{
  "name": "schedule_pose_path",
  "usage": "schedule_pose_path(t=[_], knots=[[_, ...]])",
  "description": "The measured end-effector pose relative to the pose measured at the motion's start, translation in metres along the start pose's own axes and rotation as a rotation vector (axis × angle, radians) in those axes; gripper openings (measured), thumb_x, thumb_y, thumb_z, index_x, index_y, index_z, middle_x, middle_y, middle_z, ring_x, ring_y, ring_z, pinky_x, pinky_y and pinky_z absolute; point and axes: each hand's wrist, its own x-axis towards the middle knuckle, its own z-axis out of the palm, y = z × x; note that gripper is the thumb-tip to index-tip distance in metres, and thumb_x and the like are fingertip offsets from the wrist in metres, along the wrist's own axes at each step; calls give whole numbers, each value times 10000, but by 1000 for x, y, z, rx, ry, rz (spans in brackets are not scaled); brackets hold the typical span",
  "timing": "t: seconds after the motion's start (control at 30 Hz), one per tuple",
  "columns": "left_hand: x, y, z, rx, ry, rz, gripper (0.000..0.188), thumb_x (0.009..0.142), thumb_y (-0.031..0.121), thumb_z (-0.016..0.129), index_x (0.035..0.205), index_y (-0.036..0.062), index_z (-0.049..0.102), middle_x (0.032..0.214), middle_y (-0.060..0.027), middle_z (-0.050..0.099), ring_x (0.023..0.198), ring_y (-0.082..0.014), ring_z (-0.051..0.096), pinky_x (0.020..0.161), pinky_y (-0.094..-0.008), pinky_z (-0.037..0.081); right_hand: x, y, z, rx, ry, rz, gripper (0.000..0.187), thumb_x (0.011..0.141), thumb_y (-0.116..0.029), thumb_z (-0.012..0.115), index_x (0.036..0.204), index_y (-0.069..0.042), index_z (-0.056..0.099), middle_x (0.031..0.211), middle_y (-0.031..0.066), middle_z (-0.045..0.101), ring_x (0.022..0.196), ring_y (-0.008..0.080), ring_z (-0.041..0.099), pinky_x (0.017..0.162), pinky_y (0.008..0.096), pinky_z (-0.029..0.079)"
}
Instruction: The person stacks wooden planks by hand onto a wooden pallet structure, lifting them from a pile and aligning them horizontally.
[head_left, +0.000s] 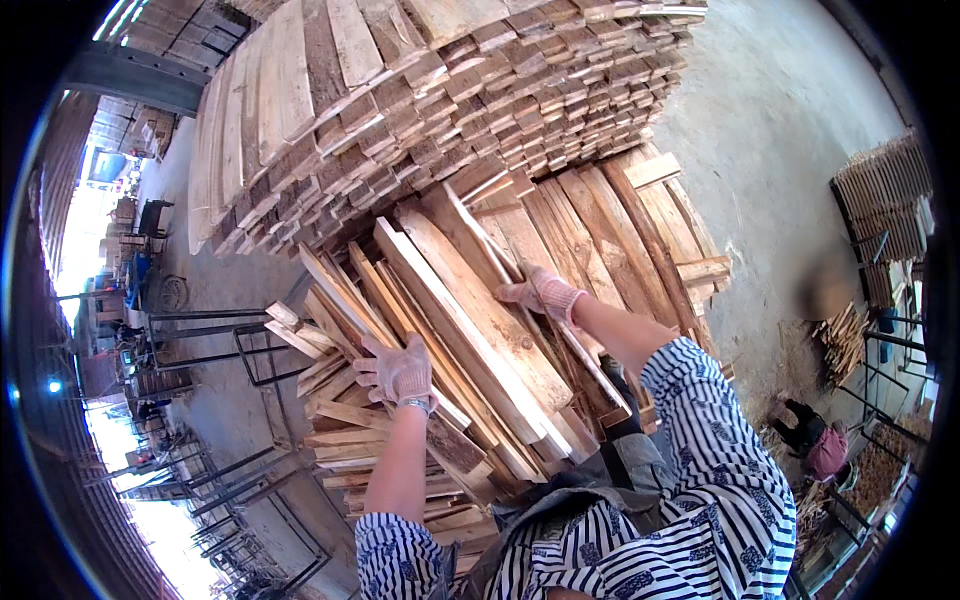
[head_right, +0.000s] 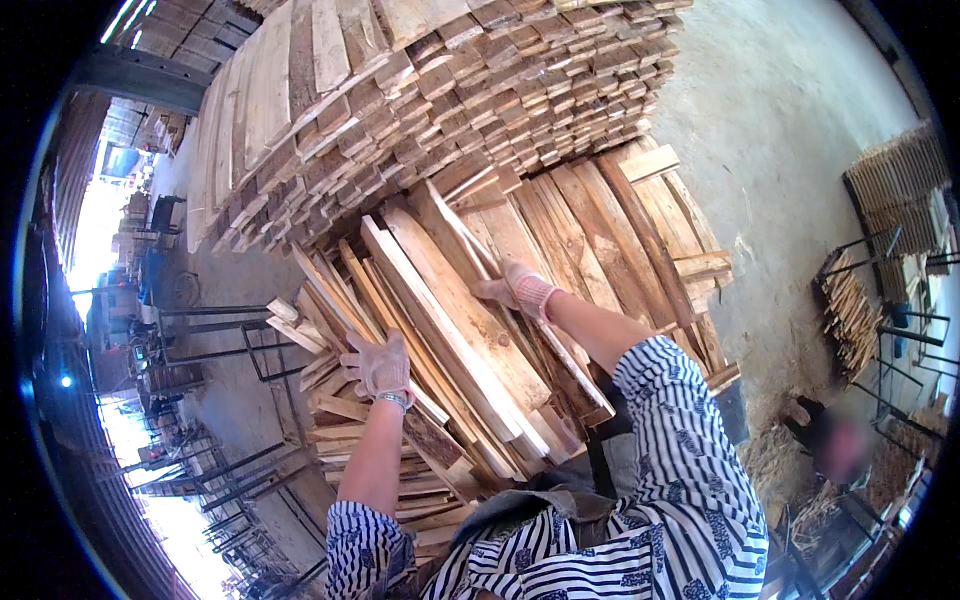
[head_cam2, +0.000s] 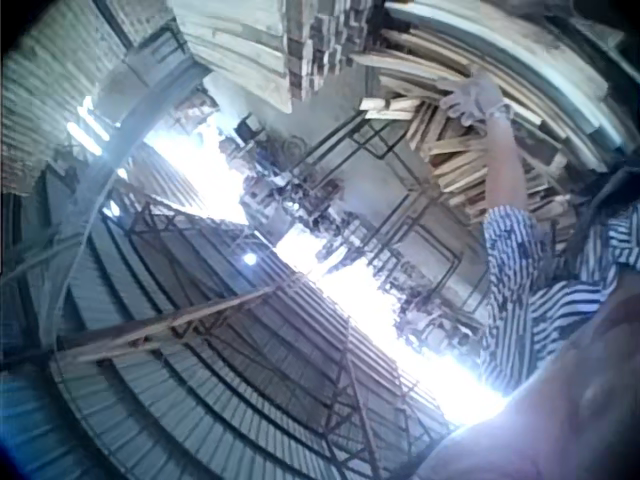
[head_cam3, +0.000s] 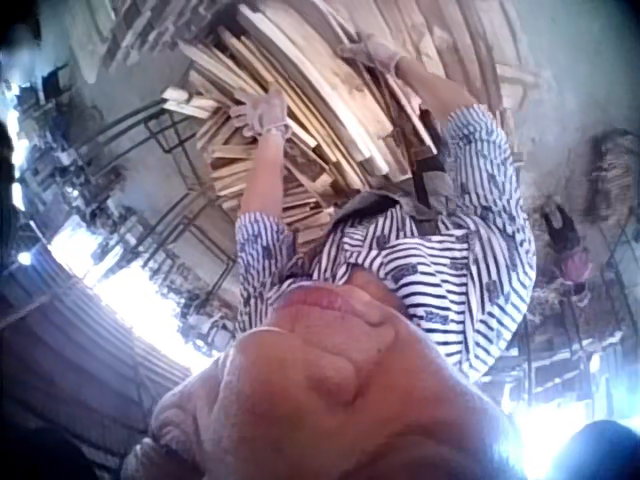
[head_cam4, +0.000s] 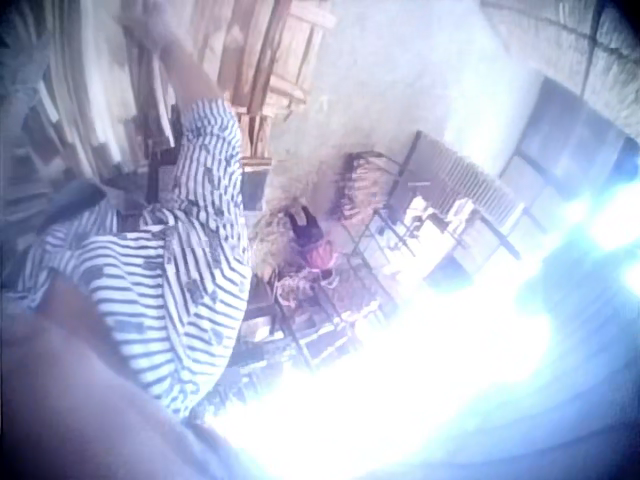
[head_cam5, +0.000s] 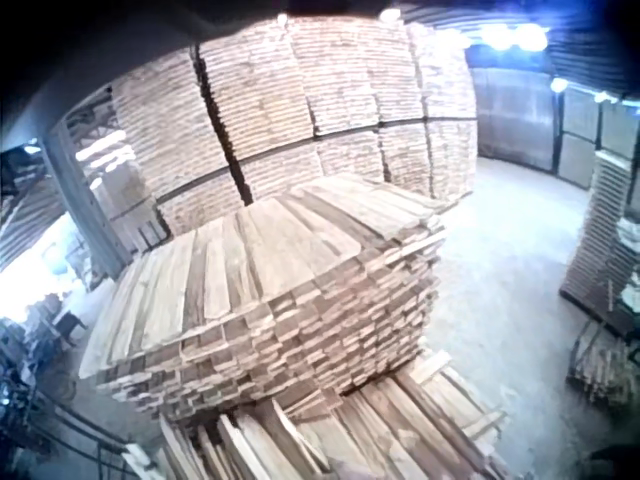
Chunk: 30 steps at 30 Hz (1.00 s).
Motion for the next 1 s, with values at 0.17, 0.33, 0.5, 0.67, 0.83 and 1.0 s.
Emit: schedule_pose_path(t=[0.17,0.33,0.5,0.67,0.83,1.0], knots=[[1,-9,7,-29,12,84,954,866,568,651,1599,141,216,1579,-346,239,1455,-533,268,1067,-671,335,-76,-43,-51,-328,338,-92,860,816,-460,820,1456,-22,449,1221,257,674,1095,348,684,936,407,554],[9,-19,9,-16,81,14,944,851,565,667,1588,152,246,1587,-337,220,1452,-529,267,1058,-665,341,-147,-103,-103,-30,416,-571,829,791,-287,838,1455,-8,428,1200,213,686,1066,286,690,894,406,579],[0,-1,4,-37,13,24,938,897,519,640,1621,143,177,1592,-325,215,1460,-510,261,1105,-655,314,-167,-54,-141,78,518,-807,868,805,-168,834,1504,-17,340,1278,138,611,1147,218,614,973,371,534],[7,-8,20,-163,10,122,968,889,554,637,1630,134,176,1599,-311,234,1460,-491,288,1135,-620,305,-59,120,-127,-148,904,-378,941,727,-264,903,1477,-25,388,1326,194,595,1234,324,582,1063,413,479],[26,-32,40,-104,154,202,984,873,558,662,1615,80,225,1565,-319,316,1415,-471,366,1158,-536,319,-72,67,-124,-381,753,-64,925,803,-379,832,1500,-17,342,1326,252,578,1231,392,578,1043,458,478],[28,-37,43,-114,229,254,938,878,481,700,1578,4,298,1475,-317,454,1334,-445,465,1130,-476,360,-102,82,-153,-667,662,112,961,805,-442,798,1531,-37,316,1309,265,605,1218,393,598,1048,466,475]])
